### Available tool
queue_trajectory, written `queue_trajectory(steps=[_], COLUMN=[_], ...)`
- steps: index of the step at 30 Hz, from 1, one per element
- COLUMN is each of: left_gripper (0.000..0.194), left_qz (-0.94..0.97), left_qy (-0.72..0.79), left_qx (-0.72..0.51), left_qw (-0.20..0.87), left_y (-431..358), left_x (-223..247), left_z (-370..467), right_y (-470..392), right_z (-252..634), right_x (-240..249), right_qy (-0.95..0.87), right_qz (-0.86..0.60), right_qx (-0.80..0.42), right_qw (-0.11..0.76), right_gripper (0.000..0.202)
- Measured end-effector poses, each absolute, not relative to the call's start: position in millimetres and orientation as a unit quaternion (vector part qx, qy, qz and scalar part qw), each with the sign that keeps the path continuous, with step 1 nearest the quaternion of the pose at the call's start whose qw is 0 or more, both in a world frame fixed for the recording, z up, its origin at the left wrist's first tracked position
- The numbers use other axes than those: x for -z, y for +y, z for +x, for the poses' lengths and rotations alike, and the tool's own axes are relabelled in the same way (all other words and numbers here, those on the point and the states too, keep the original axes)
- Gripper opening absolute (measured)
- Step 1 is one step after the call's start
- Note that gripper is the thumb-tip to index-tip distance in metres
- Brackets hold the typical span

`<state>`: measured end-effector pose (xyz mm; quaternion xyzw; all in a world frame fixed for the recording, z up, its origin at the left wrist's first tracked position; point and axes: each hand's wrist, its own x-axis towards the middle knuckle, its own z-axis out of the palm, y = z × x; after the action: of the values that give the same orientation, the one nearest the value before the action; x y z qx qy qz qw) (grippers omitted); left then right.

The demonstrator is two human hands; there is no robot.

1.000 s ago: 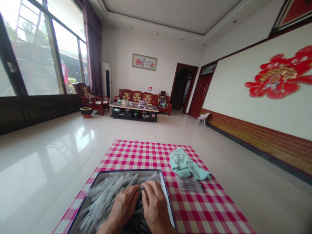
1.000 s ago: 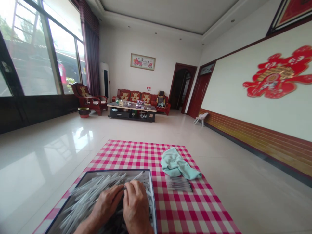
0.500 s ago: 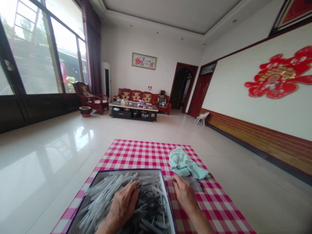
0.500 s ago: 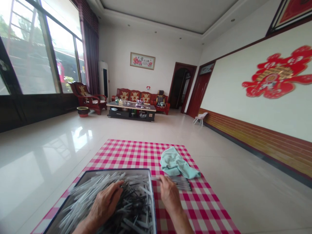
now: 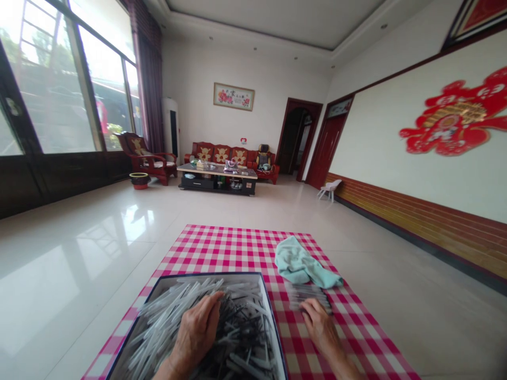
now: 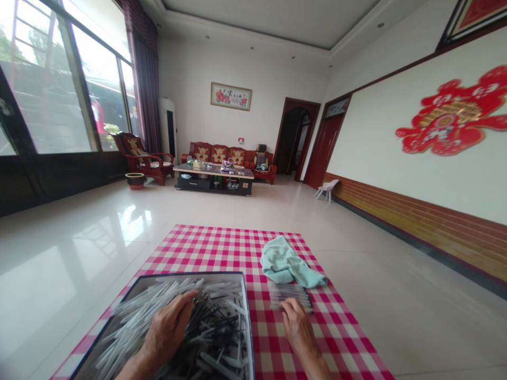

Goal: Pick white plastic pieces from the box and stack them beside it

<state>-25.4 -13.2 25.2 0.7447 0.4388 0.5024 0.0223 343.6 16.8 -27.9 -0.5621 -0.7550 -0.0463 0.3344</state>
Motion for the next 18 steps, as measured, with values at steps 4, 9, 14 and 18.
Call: queue_trajectory(steps=[4,9,14,18], left_gripper=[0.023,0.023,0.024,0.024], left_qz=[0.715,0.690,0.632,0.604], left_qy=[0.467,0.483,0.533,0.558], left_qx=[-0.520,-0.538,-0.561,-0.567], left_qw=[0.022,0.025,0.042,0.053], left_y=[-12,-12,-11,-9], left_x=[-25,-26,-30,-31], left_z=[-27,-29,-32,-35], right_y=[21,25,14,5], right_z=[344,341,299,243], right_x=[36,40,11,-31], right_qy=[-0.744,-0.727,-0.728,-0.755], right_qz=[-0.564,-0.566,-0.535,-0.491], right_qx=[0.057,0.077,0.056,-0.009], right_qw=[0.353,0.380,0.424,0.435], right_gripper=[0.026,0.027,0.023,0.020])
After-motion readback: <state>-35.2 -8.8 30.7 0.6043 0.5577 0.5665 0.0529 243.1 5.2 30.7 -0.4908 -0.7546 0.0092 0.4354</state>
